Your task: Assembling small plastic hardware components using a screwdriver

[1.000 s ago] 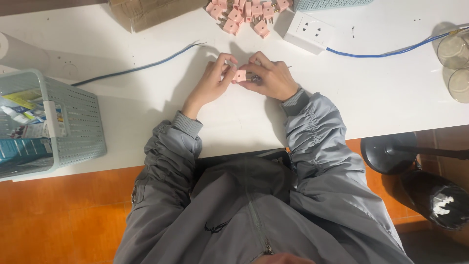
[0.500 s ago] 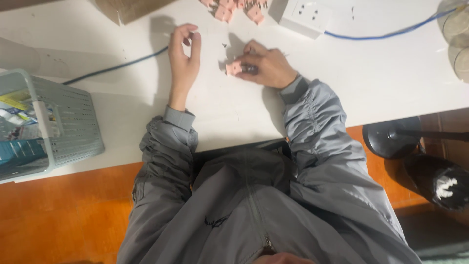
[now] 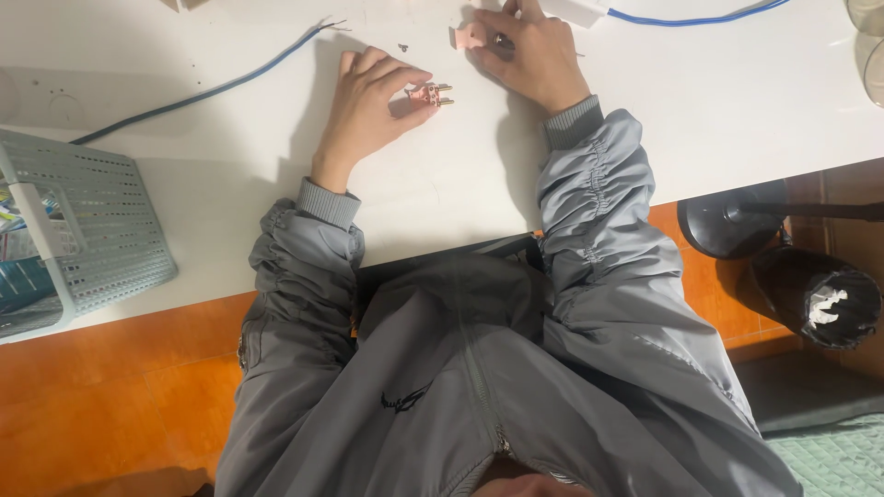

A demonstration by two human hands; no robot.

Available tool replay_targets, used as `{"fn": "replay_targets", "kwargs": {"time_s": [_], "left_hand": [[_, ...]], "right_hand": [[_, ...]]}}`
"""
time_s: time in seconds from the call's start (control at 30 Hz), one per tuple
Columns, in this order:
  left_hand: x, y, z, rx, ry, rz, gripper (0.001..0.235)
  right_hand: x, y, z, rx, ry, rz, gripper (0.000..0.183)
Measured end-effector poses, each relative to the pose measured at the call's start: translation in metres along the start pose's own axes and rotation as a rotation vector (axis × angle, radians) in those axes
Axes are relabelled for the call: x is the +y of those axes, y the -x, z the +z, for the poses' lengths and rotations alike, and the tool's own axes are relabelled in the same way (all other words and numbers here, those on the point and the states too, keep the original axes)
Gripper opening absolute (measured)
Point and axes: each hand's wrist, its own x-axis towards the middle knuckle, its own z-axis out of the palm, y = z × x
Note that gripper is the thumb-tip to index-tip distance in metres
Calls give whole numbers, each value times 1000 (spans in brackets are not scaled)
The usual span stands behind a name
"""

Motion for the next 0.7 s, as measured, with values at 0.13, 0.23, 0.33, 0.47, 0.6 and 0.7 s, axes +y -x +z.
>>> {"fn": "replay_targets", "kwargs": {"time_s": [0.13, 0.23, 0.33, 0.47, 0.6, 0.7], "left_hand": [[2, -1, 6, 18, -28, 17, 26], [2, -1, 7, 18, -75, 36, 21], [1, -1, 7, 34, -63, 44, 21], [2, 0, 6, 37, -62, 36, 17], [0, 0, 8, 56, -60, 37, 15], [2, -3, 5, 71, -42, 33, 17]], "right_hand": [[8, 3, 12, 54, 37, 3, 57], [2, 4, 6, 190, -129, -108, 19], [-32, -3, -19, 317, -359, -142, 32], [-81, -7, -44, 386, -850, -95, 23], [-78, -5, -26, 362, -1089, -74, 29], [-83, -5, -26, 347, -1149, -56, 31]]}}
